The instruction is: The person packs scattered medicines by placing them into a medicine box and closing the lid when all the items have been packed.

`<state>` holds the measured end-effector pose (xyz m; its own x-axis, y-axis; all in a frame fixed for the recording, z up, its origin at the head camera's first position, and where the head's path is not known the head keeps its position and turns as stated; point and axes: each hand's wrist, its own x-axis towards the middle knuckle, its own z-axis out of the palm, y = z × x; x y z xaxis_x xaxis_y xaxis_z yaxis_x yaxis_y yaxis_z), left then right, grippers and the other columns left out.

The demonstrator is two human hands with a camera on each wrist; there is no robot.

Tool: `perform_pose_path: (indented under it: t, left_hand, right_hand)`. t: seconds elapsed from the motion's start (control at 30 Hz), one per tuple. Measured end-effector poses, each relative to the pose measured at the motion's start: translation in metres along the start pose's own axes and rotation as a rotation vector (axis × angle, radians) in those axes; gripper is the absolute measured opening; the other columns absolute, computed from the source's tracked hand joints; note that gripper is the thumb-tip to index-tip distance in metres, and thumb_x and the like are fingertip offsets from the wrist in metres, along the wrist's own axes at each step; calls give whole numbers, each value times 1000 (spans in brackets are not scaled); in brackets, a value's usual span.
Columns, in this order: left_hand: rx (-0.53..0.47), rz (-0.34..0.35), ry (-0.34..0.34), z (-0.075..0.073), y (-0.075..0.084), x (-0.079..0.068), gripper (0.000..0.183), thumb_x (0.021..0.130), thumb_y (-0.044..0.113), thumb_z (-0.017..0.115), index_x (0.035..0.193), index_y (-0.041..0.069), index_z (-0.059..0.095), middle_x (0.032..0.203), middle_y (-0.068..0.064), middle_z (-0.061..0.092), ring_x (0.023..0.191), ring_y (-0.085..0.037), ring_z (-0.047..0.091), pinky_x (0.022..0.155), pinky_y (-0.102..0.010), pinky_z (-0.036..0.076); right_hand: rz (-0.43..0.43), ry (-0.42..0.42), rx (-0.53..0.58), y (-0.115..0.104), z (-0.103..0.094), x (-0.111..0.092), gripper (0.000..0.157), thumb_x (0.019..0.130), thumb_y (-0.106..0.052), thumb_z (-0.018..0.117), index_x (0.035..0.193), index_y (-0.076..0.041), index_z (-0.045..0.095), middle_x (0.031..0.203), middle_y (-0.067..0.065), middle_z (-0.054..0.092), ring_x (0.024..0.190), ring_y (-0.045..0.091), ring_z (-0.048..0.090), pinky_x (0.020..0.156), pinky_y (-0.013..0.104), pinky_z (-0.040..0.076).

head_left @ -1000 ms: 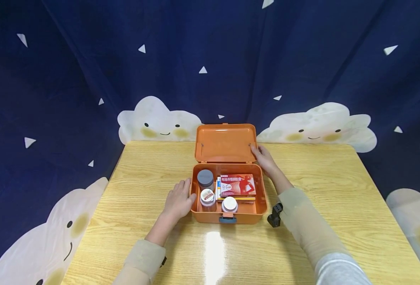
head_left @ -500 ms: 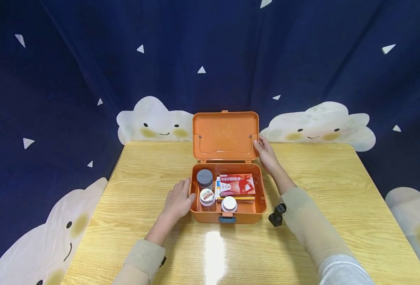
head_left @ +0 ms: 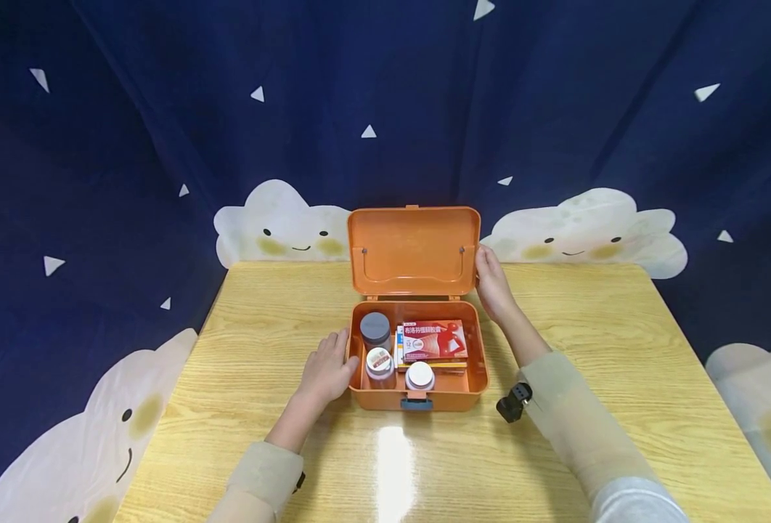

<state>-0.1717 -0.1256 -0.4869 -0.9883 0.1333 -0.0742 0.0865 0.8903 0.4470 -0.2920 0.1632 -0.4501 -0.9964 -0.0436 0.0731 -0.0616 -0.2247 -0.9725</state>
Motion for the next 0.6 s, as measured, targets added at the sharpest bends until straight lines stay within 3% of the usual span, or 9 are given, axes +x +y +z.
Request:
perform_pose_path:
  t: [0.13,0.33,0.47,0.6]
  left_hand:
    - [-9,11,13,0,0,-1,53,88,25,46,135,4,34,126,-19,44,117,-35,41,90,-53,35]
    - [-33,16,25,1,-1,0,52,87,24,48,134,5,36,125,-19,45,116,-35,41,90,-53,35]
    - [-70,33,61,2,-2,0,51,85,21,49,132,4,38,121,-18,47,112,-35,44,88,-53,36]
    - [-109,65,105,5,-4,0,49,83,19,50,128,2,40,118,-17,49,109,-34,46,87,-51,37]
  right_hand:
    - [-21,9,-19,-1,1,-3,48,97,-33,28,131,1,28,115,1,41,104,13,43,96,35,33]
    - [-53,6,-28,-1,-4,-9,42,96,-34,30,128,-5,33,114,-3,42,103,11,44,95,33,34]
    - [-65,-12,-51,-2,-7,-13,44,96,-34,29,129,-5,32,116,-3,42,105,11,45,96,34,34]
    - [-94,-37,-46,-3,-10,-19,35,96,-32,31,124,-12,37,115,-3,43,106,11,45,95,31,34]
